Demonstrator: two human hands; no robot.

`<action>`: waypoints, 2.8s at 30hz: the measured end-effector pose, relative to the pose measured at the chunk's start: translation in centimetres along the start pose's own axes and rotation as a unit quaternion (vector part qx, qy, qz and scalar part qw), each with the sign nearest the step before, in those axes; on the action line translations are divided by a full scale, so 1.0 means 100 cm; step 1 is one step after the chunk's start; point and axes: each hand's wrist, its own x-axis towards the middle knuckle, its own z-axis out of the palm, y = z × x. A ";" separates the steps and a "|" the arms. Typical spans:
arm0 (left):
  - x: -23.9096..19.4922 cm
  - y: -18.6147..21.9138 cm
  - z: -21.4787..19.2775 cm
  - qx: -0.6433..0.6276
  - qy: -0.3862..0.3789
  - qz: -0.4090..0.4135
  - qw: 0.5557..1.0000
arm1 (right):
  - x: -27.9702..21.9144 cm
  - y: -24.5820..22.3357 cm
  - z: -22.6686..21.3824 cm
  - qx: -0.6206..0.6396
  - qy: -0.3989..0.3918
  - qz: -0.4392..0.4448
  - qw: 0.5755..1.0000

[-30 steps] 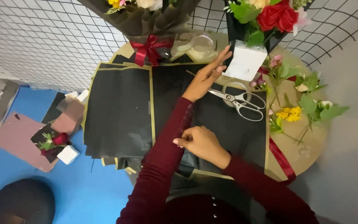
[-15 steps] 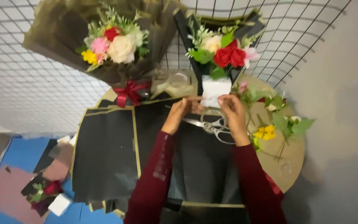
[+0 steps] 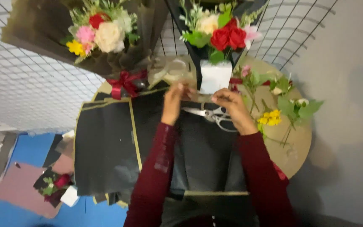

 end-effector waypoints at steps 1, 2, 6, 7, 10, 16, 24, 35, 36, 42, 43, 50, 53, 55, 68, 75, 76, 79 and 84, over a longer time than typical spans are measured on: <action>0.005 -0.009 -0.006 -0.003 0.005 -0.009 1.000 | -0.010 -0.007 0.008 -0.002 -0.002 0.010 1.000; 0.009 -0.019 -0.013 -0.010 0.030 0.008 0.999 | -0.020 -0.014 0.018 0.039 -0.033 0.007 0.999; 0.011 -0.021 -0.017 -0.019 0.061 0.034 0.997 | -0.072 -0.057 0.073 -0.029 -0.280 0.034 0.959; 0.009 -0.020 -0.015 -0.019 0.063 0.032 0.997 | -0.081 -0.045 0.084 -0.028 -0.281 0.036 0.958; 0.006 -0.016 -0.010 -0.013 0.035 0.037 0.999 | -0.106 -0.016 0.110 -0.047 -0.326 0.030 0.944; 0.010 -0.033 -0.011 -0.005 0.040 0.050 0.998 | -0.129 -0.003 0.131 -0.074 -0.288 0.076 0.952; 0.009 -0.021 -0.009 -0.011 0.046 0.045 0.998 | -0.142 0.011 0.145 -0.108 -0.235 0.088 0.962; 0.012 -0.033 -0.012 -0.001 0.073 0.049 0.996 | -0.151 0.027 0.155 -0.209 -0.186 0.039 0.959; 0.011 -0.034 -0.013 0.003 0.074 0.047 0.996 | -0.152 0.021 0.155 -0.235 -0.190 0.041 0.952; 0.012 -0.039 -0.012 0.011 0.060 0.032 0.998 | -0.138 -0.024 0.139 -0.346 -0.275 0.084 0.893; 0.011 -0.040 -0.013 0.008 0.056 0.033 0.998 | -0.134 -0.011 0.133 -0.348 -0.271 0.084 0.894; 0.011 -0.022 -0.016 0.085 0.067 0.008 0.994 | -0.056 -0.002 0.046 -0.314 -0.180 0.062 0.930; 0.010 -0.033 -0.014 0.226 0.045 0.008 0.973 | -0.016 0.030 -0.021 -0.422 -0.091 -0.018 0.902; 0.011 -0.044 -0.013 0.292 0.018 0.009 0.956 | -0.005 0.049 -0.046 -0.498 -0.068 -0.069 0.862; 0.005 -0.056 0.002 0.163 -0.101 -0.251 0.949 | -0.005 0.061 -0.053 -0.403 -0.135 0.021 0.905; 0.000 0.015 0.004 -0.060 -0.075 -0.364 0.927 | -0.008 0.060 -0.053 -0.469 -0.139 -0.010 0.872; 0.006 -0.018 0.001 -0.058 -0.074 -0.363 0.927 | -0.008 0.043 -0.046 -0.468 -0.138 -0.012 0.873; 0.003 -0.068 0.000 -0.121 -0.018 -0.317 0.940 | -0.017 0.018 -0.031 -0.407 -0.119 -0.031 0.905; -0.005 -0.024 0.012 -0.185 -0.113 -0.259 0.941 | -0.011 0.057 -0.041 -0.331 -0.044 -0.129 0.934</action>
